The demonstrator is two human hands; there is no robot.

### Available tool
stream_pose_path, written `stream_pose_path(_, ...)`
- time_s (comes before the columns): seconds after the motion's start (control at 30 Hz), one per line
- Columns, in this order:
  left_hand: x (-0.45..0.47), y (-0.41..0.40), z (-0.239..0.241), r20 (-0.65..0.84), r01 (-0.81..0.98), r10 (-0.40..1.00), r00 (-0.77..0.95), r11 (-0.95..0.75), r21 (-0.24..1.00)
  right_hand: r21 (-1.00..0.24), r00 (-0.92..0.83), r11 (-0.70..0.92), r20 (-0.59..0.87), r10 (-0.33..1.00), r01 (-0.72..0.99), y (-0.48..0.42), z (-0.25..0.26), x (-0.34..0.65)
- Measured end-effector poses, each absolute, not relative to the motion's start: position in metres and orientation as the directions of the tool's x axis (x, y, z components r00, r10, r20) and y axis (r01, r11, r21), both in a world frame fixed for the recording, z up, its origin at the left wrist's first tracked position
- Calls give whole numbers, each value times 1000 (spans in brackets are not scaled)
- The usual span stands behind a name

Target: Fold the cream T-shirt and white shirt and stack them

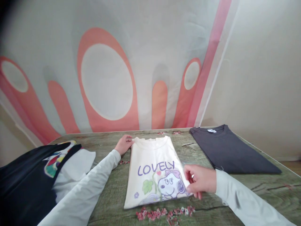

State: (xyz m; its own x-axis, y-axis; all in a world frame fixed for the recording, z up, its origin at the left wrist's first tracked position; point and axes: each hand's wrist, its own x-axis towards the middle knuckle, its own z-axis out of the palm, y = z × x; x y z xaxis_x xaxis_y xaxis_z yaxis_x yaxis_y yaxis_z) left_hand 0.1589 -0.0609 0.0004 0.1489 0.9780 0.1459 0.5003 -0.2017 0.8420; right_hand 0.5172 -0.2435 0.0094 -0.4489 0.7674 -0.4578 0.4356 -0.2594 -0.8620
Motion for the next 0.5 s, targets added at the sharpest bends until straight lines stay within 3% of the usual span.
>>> stream_pose_path(0.27, 159, -46, -16, 356, 532, 927, 122, -363, 765, -832, -535, -272, -527, 660, 484, -237, 19, 506)
stream_pose_path(0.4, 155, -47, -15, 419, 626, 903, 90, -379, 682, -883, -343, -119, -297, 891, 455, -187, 30, 516)
stream_pose_path(0.5, 156, -50, -14, 438, 681, 894, 94, -379, 627, -834, -101, -16, -86, 991, 552, -133, 23, 513)
